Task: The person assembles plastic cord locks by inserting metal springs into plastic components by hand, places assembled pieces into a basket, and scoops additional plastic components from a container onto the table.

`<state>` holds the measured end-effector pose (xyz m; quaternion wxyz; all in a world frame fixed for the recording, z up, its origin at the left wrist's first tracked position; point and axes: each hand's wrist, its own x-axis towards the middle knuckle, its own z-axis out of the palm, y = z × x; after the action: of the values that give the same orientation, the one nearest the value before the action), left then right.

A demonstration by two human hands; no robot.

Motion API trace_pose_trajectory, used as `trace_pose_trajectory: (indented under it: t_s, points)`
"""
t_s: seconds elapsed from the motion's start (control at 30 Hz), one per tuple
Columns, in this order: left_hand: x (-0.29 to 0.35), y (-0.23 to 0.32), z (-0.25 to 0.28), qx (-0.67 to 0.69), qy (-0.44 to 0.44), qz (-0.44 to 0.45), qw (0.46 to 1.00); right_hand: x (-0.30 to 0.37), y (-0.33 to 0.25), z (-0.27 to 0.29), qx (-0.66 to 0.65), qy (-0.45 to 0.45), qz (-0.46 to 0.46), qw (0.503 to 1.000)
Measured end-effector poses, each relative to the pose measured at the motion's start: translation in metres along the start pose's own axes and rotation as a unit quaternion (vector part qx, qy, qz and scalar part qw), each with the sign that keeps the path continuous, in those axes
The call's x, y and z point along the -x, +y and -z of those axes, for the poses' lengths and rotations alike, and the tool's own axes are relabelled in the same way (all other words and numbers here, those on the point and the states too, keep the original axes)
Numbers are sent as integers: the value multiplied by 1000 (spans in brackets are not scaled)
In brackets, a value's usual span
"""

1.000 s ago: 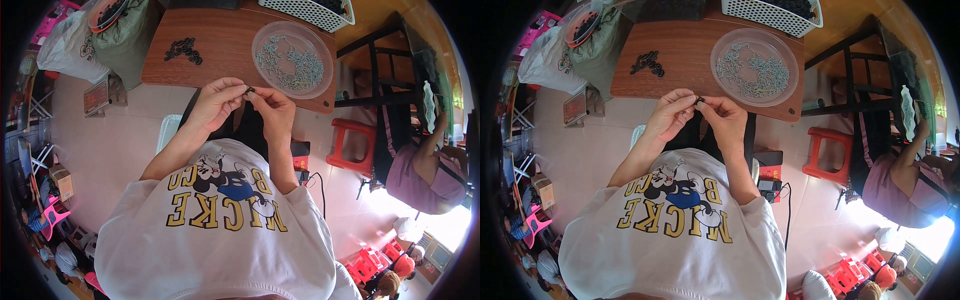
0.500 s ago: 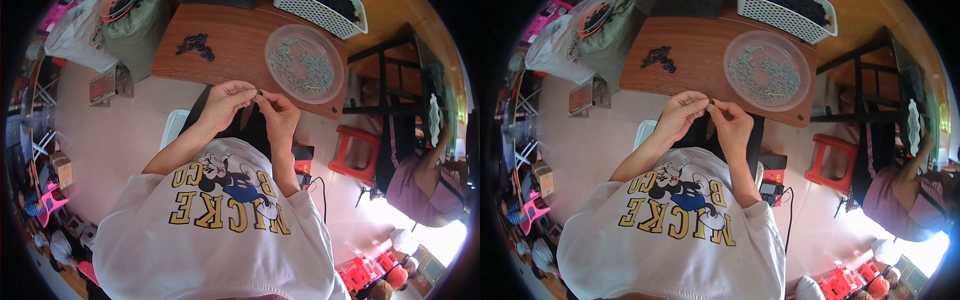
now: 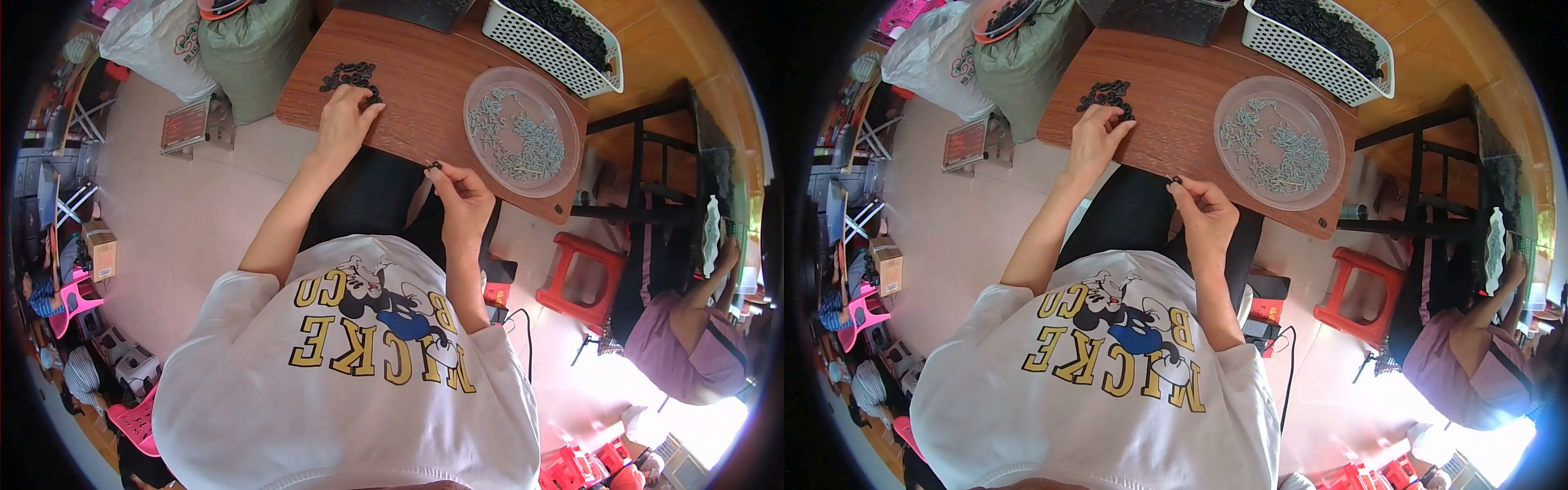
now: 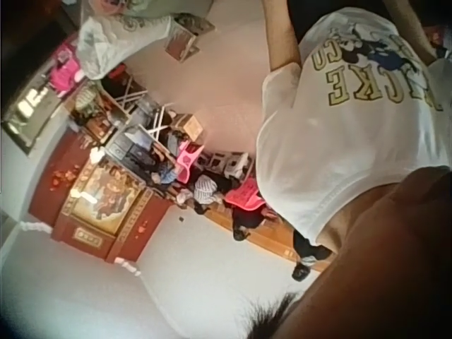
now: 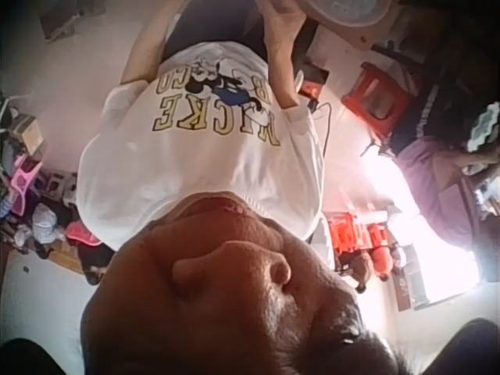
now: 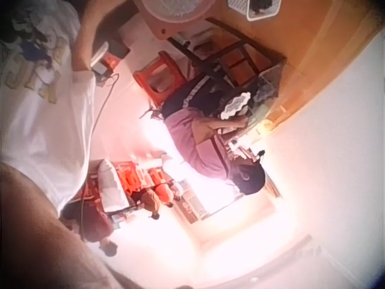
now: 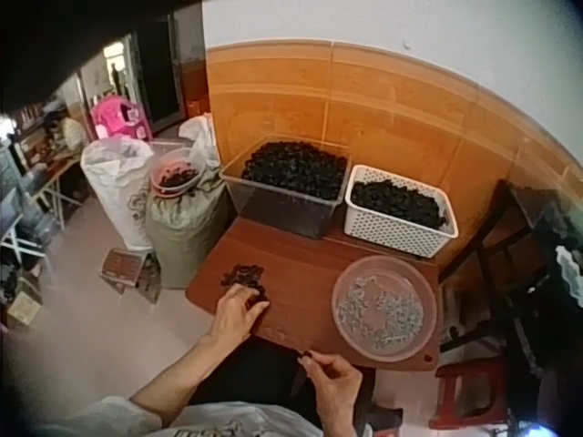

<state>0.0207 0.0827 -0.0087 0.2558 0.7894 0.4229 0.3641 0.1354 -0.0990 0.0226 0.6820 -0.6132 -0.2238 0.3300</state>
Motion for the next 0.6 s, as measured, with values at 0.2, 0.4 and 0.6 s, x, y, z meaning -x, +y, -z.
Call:
trace_pose_trajectory:
  t_s: [0.2, 0.4, 0.6]
  points:
    - [-5, 2, -3, -3, -22, -12, 1000, -1, 1, 3, -2, 4, -14, 1000]
    - [-2, 6, 4, 29, -40, 46, 998, -5, 6, 4, -13, -15, -22, 1000]
    - [-4, 3, 9, 194, -52, 137, 970, -18, -2, -5, -74, -65, -21, 995]
